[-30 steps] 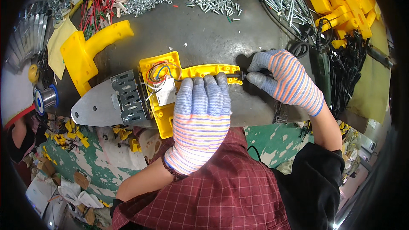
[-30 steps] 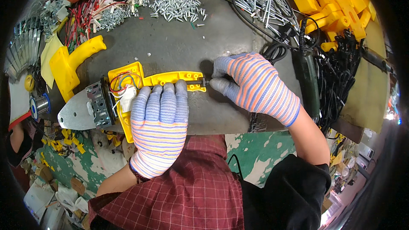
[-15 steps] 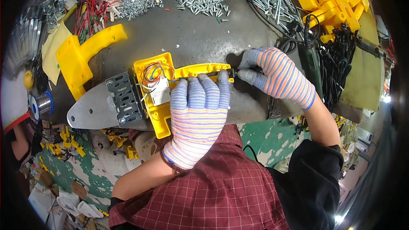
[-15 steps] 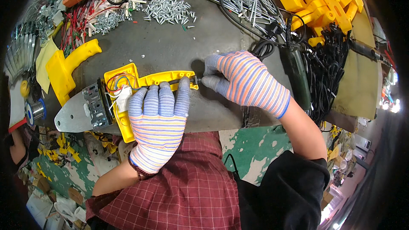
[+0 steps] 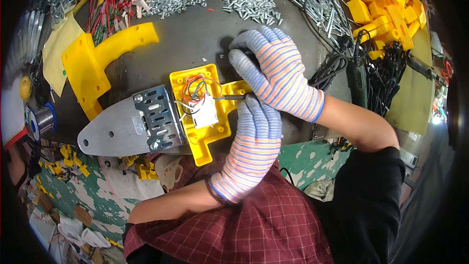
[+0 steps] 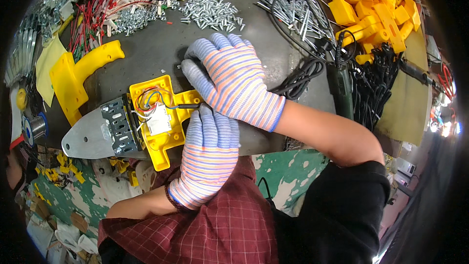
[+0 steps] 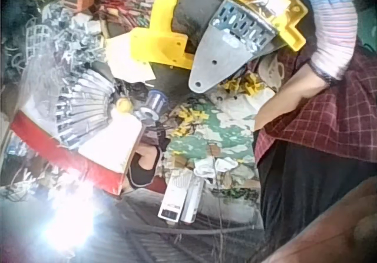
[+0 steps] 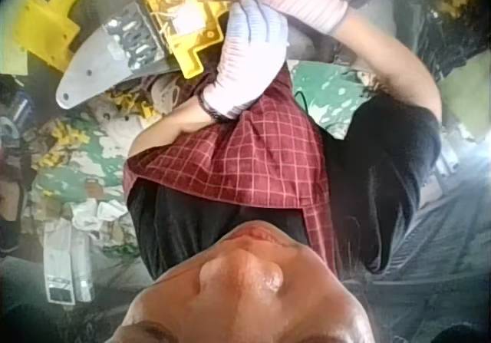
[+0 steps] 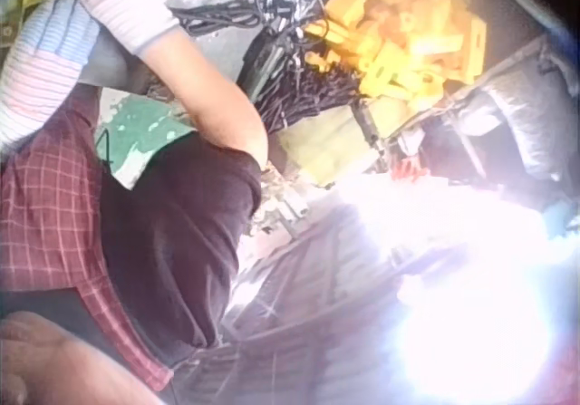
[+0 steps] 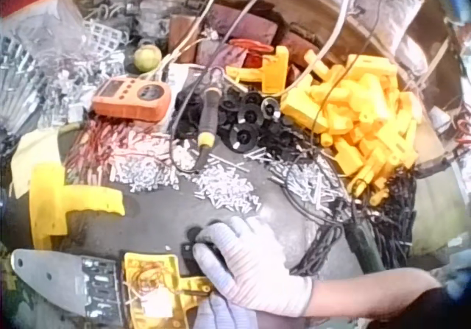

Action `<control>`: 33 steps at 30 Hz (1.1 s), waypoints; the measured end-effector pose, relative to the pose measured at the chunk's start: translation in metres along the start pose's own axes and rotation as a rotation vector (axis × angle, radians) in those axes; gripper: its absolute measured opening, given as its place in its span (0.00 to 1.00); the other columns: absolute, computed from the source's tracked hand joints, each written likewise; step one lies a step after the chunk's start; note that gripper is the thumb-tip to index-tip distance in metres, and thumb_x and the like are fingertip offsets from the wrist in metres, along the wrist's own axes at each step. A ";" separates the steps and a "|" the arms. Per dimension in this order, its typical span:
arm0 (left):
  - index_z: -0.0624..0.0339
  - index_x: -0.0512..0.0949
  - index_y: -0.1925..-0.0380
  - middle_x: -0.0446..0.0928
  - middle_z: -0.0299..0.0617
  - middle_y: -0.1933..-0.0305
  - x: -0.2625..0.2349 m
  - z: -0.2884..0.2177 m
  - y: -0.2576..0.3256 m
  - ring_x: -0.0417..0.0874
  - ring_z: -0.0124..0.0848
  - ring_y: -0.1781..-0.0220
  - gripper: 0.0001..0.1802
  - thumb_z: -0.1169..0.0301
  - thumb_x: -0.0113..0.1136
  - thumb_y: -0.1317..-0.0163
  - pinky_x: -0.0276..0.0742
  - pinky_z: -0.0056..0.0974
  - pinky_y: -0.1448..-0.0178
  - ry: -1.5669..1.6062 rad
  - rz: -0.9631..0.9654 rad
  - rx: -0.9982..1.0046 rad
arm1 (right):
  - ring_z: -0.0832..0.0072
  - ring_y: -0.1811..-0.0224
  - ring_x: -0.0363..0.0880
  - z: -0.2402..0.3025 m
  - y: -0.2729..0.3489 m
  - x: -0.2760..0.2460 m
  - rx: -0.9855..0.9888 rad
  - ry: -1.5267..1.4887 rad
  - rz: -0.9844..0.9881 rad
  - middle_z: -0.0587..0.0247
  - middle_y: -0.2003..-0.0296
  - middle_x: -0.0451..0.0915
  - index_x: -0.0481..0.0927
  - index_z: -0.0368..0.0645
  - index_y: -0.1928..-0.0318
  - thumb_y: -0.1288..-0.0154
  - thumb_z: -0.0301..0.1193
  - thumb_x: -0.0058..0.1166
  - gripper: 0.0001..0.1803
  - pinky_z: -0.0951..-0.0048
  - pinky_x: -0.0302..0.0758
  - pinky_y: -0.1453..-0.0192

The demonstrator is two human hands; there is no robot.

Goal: Assembling and soldering the internal components of a yellow power tool housing.

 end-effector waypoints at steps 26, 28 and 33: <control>0.66 0.78 0.50 0.75 0.55 0.49 0.008 0.012 0.005 0.74 0.46 0.45 0.21 0.69 0.54 0.43 0.72 0.62 0.38 0.137 -0.245 -0.111 | 0.70 0.64 0.81 0.014 -0.044 0.003 0.120 -0.194 0.843 0.58 0.67 0.83 0.80 0.39 0.56 0.47 0.42 0.70 0.24 0.68 0.77 0.58; 0.63 0.78 0.49 0.74 0.54 0.47 0.011 0.011 0.006 0.72 0.46 0.43 0.21 0.68 0.55 0.43 0.71 0.65 0.39 0.157 -0.279 -0.114 | 0.75 0.55 0.80 0.011 -0.029 -0.007 0.268 -0.495 0.660 0.59 0.60 0.82 0.80 0.38 0.52 0.39 0.35 0.64 0.18 0.71 0.76 0.48; 0.52 0.77 0.45 0.72 0.52 0.44 0.013 0.013 0.007 0.70 0.49 0.38 0.23 0.62 0.58 0.42 0.69 0.70 0.41 0.437 -0.395 -0.140 | 0.49 0.53 0.78 0.038 -0.010 -0.012 -0.050 -0.182 0.313 0.46 0.57 0.79 0.82 0.45 0.47 0.40 0.39 0.60 0.22 0.55 0.75 0.44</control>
Point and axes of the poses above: each hand's wrist, its own y-axis away from the middle knuckle, its own x-axis out of the palm, z = x × y, the point moved 5 cm from there along -y, towards the middle knuckle
